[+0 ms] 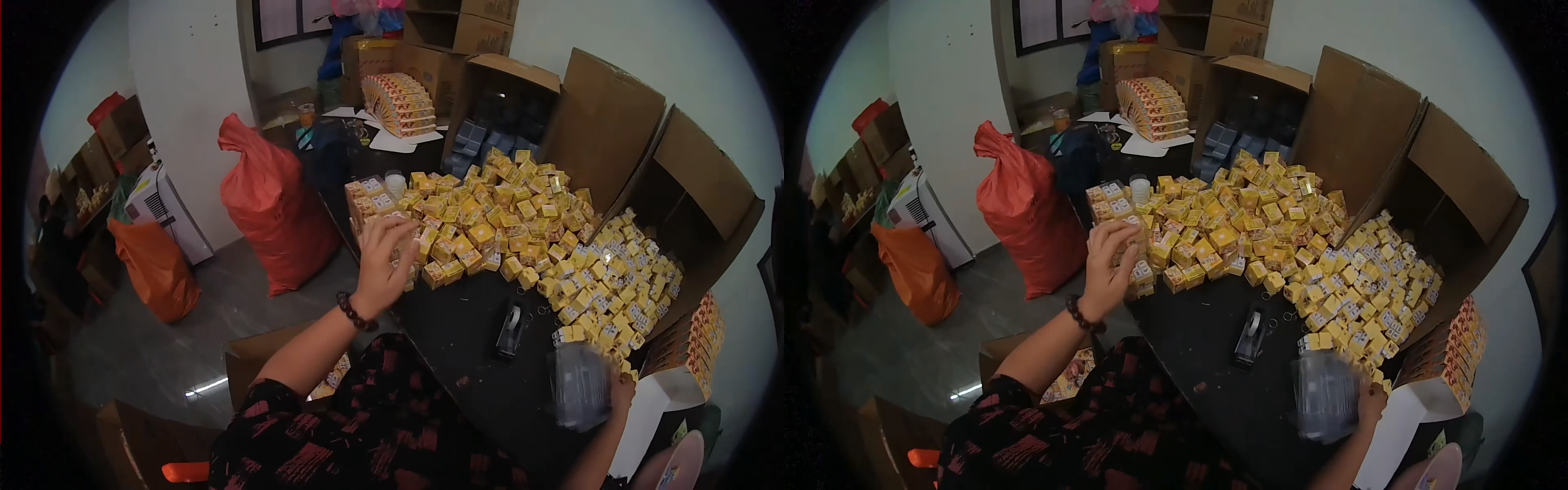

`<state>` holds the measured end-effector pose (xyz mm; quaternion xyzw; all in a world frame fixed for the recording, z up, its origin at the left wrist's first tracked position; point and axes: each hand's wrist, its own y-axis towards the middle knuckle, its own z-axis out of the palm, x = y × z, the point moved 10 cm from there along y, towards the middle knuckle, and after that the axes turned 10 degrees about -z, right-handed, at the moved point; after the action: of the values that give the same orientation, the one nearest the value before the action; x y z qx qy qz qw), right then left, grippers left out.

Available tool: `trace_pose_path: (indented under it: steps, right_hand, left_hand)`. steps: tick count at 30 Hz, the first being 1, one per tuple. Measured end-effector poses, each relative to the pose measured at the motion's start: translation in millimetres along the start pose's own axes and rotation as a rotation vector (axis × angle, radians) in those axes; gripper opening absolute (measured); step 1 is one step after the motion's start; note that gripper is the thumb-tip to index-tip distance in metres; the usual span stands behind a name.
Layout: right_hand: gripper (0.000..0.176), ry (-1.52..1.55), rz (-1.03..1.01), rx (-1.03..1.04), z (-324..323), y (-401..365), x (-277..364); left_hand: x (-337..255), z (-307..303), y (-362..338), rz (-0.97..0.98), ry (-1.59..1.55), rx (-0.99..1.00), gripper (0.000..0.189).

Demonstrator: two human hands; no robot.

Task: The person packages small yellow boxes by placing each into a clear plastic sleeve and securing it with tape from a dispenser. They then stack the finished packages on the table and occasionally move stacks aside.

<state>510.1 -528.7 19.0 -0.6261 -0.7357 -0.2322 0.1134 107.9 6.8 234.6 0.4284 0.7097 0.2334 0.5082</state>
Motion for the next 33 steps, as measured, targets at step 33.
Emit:
trace_pose_path:
  steps: [33]
  right_hand:
    - [0.013,0.521,-0.373,-0.243,-40,-79,148]
  left_hand:
    - [-216,76,-175,0.02,-0.879,0.676,0.059]
